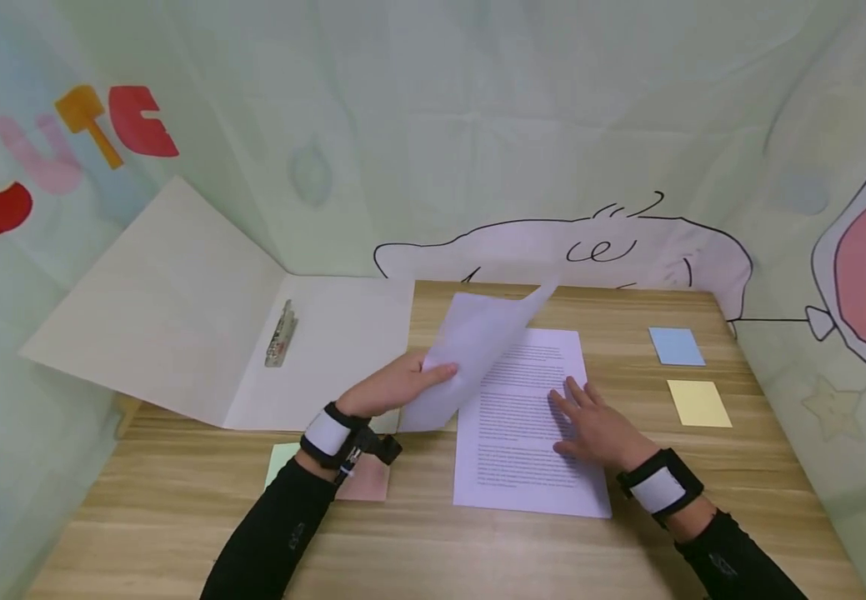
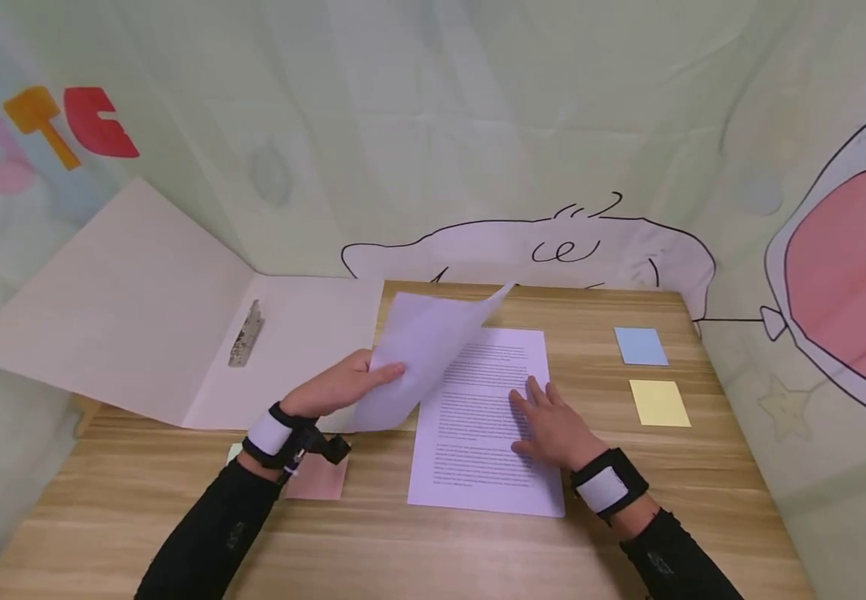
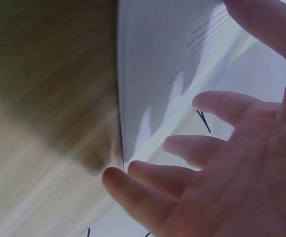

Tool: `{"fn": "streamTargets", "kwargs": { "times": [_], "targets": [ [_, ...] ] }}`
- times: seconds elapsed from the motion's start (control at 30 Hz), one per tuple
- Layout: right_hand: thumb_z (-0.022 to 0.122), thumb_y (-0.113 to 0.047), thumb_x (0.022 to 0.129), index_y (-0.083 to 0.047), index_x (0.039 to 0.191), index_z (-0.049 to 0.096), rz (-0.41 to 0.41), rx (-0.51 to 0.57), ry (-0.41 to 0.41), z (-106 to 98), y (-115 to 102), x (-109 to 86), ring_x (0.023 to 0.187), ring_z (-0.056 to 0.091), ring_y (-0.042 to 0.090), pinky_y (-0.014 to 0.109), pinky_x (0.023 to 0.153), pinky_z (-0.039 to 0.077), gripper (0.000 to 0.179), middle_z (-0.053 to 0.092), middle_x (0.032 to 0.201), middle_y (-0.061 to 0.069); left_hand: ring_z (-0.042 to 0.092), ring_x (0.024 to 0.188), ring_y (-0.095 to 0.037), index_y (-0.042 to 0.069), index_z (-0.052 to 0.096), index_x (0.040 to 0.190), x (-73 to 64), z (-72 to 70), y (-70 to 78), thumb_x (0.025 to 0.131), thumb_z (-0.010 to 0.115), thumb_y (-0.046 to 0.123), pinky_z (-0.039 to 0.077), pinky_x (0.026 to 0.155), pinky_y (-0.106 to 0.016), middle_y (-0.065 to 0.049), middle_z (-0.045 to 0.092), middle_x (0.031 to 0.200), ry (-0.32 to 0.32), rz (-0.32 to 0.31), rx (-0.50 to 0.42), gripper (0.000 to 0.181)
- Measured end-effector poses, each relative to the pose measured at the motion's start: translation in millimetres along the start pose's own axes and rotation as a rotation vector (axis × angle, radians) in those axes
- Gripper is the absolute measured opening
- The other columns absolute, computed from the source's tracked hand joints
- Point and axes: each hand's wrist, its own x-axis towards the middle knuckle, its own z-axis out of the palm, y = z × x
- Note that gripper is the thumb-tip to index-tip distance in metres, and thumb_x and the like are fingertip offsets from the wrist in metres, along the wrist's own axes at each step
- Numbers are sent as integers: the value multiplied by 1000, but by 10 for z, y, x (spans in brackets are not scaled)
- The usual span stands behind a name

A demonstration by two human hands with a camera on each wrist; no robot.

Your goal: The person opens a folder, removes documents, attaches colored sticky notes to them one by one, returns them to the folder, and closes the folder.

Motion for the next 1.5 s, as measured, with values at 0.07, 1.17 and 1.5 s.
{"fn": "streamTargets", "kwargs": {
  "times": [0.07, 1.17, 1.5],
  "targets": [
    [78, -33, 77, -1, 141, 42, 8, 5, -17, -7, 4, -1, 129, 20, 58, 61, 95, 34, 80, 23, 146, 34, 61, 98, -20, -5, 56, 122, -16, -149, -3, 101, 46, 30, 48, 84, -36, -15, 63, 113, 37, 1, -70, 42],
    [90, -39, 58, -2, 140, 43, 15, 29, -69, -29, -45, -85, 124, 35, 51, 59, 92, 39, 102, 31, 140, 33, 49, 104, -31, -3, 42, 138, 118, -1316, -432, 93, 46, 17, 41, 90, -45, -22, 51, 128, 613, -437, 49, 49],
    [89, -42, 58, 0, 139, 44, 35, 4, -105, -54, -54, -66, 127, 28, 55, 63, 96, 33, 102, 29, 143, 34, 44, 123, -37, -6, 43, 137, 246, -1381, -677, 93, 46, 13, 36, 100, -48, -25, 46, 137, 704, -492, 205, 48]
  ]
}}
